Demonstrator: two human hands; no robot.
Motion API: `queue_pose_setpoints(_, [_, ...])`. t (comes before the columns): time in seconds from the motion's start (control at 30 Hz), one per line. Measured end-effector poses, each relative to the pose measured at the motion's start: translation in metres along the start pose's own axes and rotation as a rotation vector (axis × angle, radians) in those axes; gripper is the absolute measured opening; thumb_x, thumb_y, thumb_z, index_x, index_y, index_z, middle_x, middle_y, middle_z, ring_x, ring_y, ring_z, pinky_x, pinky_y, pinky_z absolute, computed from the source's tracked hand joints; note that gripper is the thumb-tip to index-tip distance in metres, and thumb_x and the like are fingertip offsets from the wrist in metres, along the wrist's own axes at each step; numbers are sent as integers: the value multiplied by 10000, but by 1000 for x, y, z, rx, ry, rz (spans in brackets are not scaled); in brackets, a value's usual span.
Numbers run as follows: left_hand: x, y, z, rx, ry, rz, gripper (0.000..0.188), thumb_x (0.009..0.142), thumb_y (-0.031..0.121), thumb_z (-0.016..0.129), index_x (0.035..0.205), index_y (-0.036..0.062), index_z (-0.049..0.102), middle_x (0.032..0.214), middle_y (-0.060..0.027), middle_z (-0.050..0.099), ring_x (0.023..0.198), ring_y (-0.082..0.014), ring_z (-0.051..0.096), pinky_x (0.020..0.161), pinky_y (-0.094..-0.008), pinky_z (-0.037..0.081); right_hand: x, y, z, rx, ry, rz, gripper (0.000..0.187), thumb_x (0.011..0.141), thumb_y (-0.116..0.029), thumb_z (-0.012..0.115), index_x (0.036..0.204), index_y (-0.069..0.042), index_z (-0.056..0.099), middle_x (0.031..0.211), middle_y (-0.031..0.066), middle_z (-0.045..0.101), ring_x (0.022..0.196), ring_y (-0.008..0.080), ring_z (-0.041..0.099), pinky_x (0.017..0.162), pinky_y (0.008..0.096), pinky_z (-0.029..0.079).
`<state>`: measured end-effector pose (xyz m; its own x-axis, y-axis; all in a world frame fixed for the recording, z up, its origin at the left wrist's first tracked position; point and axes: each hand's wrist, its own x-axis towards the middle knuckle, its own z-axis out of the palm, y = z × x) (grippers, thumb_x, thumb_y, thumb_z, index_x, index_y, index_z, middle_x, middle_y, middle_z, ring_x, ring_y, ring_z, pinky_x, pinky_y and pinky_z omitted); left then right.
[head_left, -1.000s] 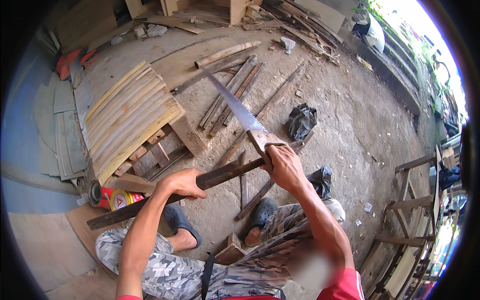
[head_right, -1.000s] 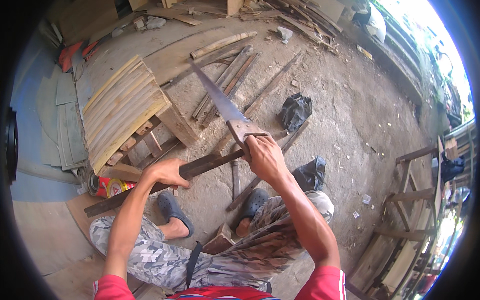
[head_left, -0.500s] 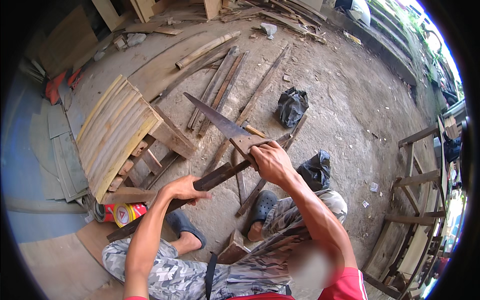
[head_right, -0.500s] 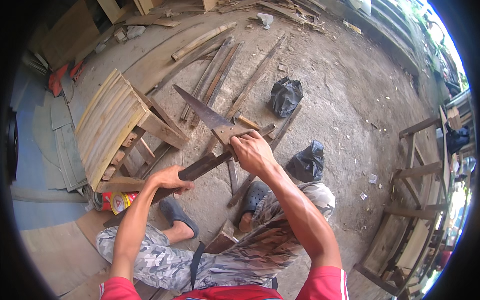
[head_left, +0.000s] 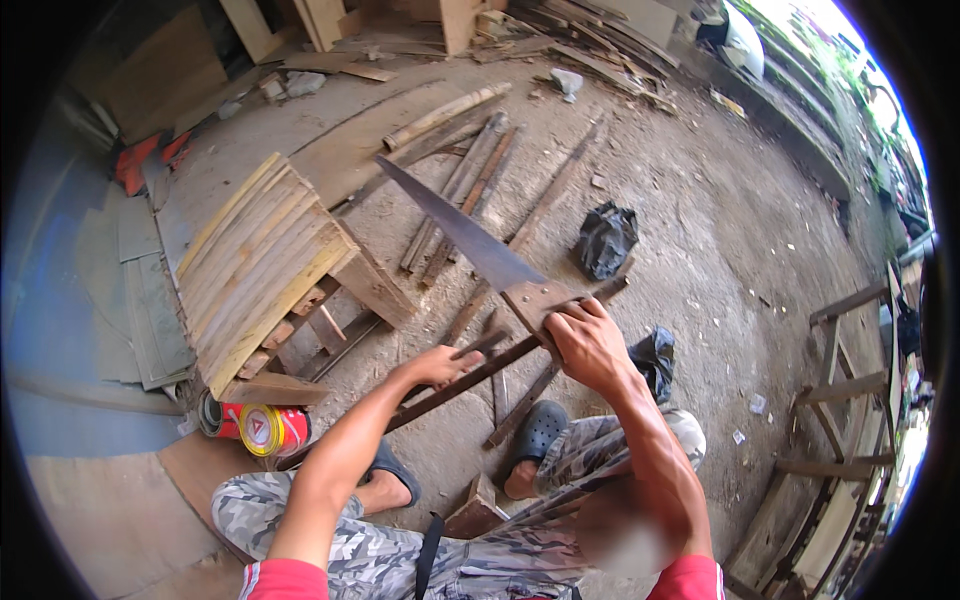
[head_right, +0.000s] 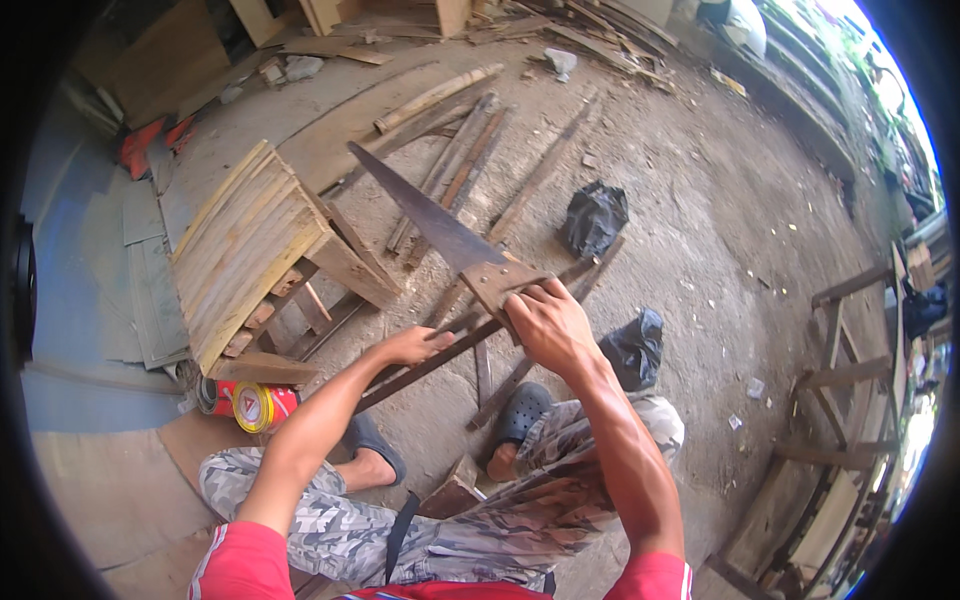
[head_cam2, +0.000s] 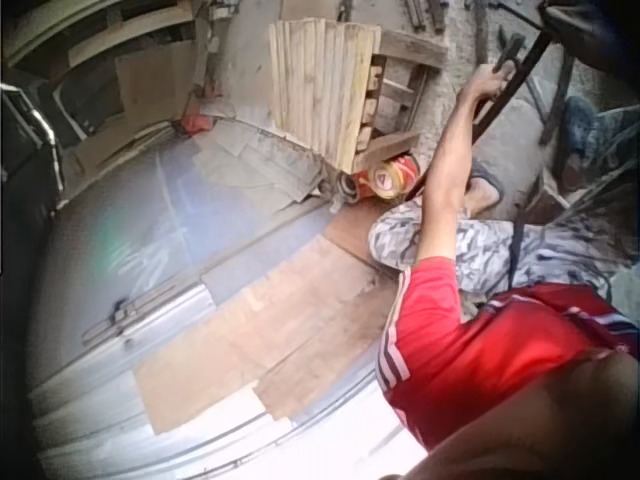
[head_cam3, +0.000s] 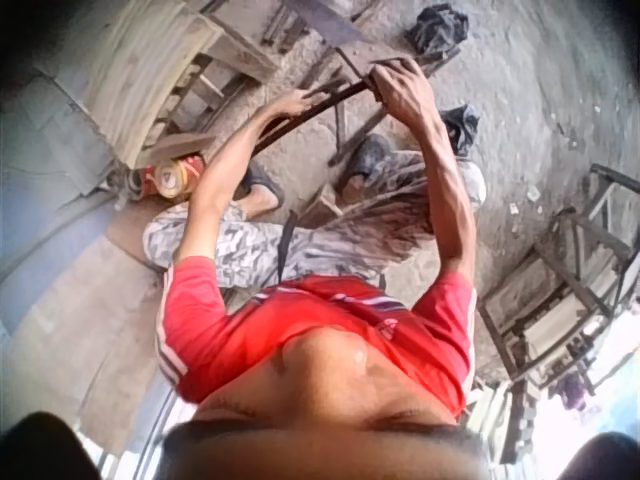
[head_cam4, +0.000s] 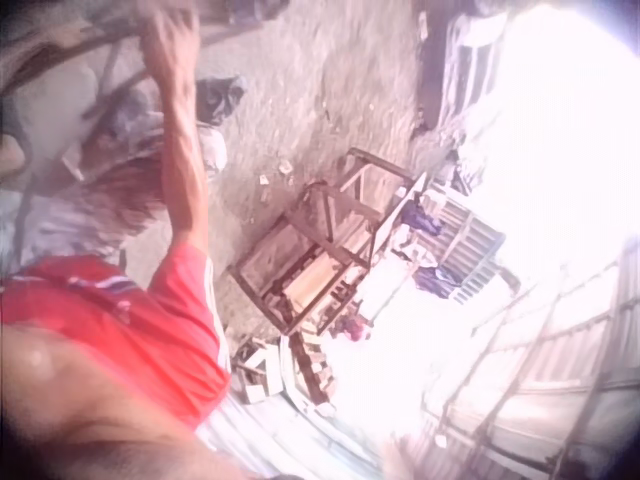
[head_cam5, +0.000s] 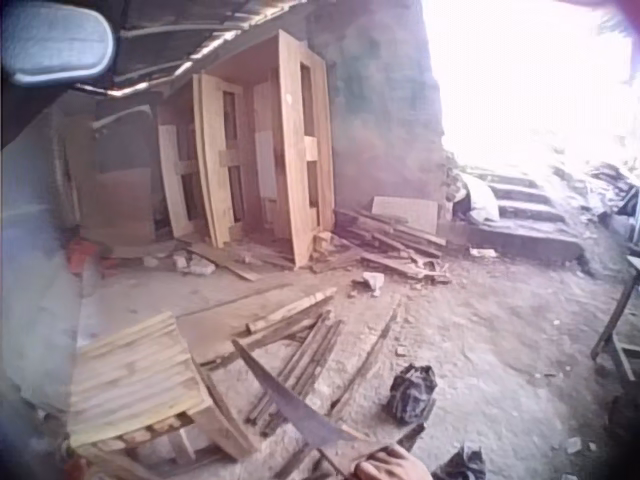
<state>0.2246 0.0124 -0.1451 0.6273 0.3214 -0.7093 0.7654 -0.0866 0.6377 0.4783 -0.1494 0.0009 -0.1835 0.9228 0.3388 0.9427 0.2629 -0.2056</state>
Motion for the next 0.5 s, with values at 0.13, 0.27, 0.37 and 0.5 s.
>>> queue_pose_setpoints(0.13, [26,-14,17,215,101,222,830,950,723,479,1367,12,578,1168,-203,690,1111,-275,640,957,-397,489,-7,4,-3,49,-31,69,164,812,-140,703,900,-72,583,850,77,655,924,268,633,883,372,428])
queue_pose_setpoints(0.27, [41,-56,8,161,113,168,825,966,686,489,1424,2,526,1392,-242,587,1320,-320,546,1098,-411,416,0,-1,1,75,1,34,172,819,-134,712,912,-67,583,895,83,676,959,264,640,899,384,427])
queue_pose_setpoints(0.37, [17,-47,-3,3,53,115,860,956,732,443,1320,-32,594,1269,-202,657,1190,-264,623,988,-386,495,2,0,3,85,6,30,196,816,-147,726,924,-67,584,899,83,668,950,268,635,902,388,427])
queue_pose_setpoints(0.5, [-51,-21,-25,-322,-140,-2,857,943,770,411,1145,-23,667,952,-97,705,834,-144,650,752,-312,536,1,4,0,59,13,65,229,813,-172,751,932,-65,587,889,94,650,931,282,629,894,392,427])
